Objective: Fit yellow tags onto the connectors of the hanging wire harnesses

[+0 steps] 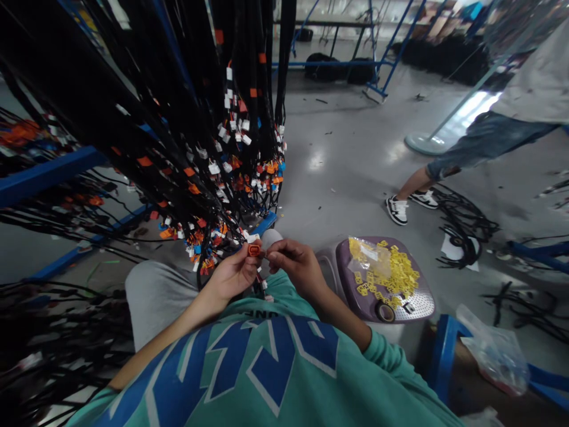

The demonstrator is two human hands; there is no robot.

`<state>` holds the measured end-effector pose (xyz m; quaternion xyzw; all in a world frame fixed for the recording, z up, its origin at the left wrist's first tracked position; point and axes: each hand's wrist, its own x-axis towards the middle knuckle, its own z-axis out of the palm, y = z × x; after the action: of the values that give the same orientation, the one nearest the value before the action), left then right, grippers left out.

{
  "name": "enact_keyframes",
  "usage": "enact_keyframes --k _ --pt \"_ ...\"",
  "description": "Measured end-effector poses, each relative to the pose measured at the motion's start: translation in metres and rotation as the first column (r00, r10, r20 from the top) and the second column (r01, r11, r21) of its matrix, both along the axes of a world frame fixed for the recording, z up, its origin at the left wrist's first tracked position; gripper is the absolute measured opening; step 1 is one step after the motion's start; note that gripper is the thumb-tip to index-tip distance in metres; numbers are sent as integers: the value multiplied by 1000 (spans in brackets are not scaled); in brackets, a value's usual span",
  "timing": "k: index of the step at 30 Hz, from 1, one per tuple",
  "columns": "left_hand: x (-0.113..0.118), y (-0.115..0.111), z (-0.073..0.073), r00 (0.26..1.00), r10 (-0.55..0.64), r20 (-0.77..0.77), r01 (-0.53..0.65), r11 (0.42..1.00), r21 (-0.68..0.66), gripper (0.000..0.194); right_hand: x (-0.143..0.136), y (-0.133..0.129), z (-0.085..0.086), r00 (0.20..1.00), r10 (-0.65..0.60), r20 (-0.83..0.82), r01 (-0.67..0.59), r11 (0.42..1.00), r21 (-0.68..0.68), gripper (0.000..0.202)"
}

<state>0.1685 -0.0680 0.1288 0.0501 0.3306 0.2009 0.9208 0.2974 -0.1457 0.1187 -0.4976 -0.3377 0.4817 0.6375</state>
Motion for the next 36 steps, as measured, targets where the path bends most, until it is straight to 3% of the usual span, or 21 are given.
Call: enact_keyframes --k 6,15,25,32,36 --pt "0 0 -1 1000 -12 16 12 1000 8 27 -3 -1 4 999 7 43 -7 1000 3 26" --pt "1 0 -5 1000 5 -29 -5 1000 -4 38 -1 -1 3 996 93 -11 -93 995 35 21" --pt "0 0 -6 1000 -9 12 9 1000 2 34 -1 1 3 1000 3 25 -3 1000 15 27" --pt "2 0 -3 1000 15 -23 -15 1000 -2 34 0 0 0 997 63 -49 -64 998 -20 25" --pt "3 -1 -4 999 30 -44 -30 1000 7 35 -2 -1 1 999 17 46 -17 1000 -12 20"
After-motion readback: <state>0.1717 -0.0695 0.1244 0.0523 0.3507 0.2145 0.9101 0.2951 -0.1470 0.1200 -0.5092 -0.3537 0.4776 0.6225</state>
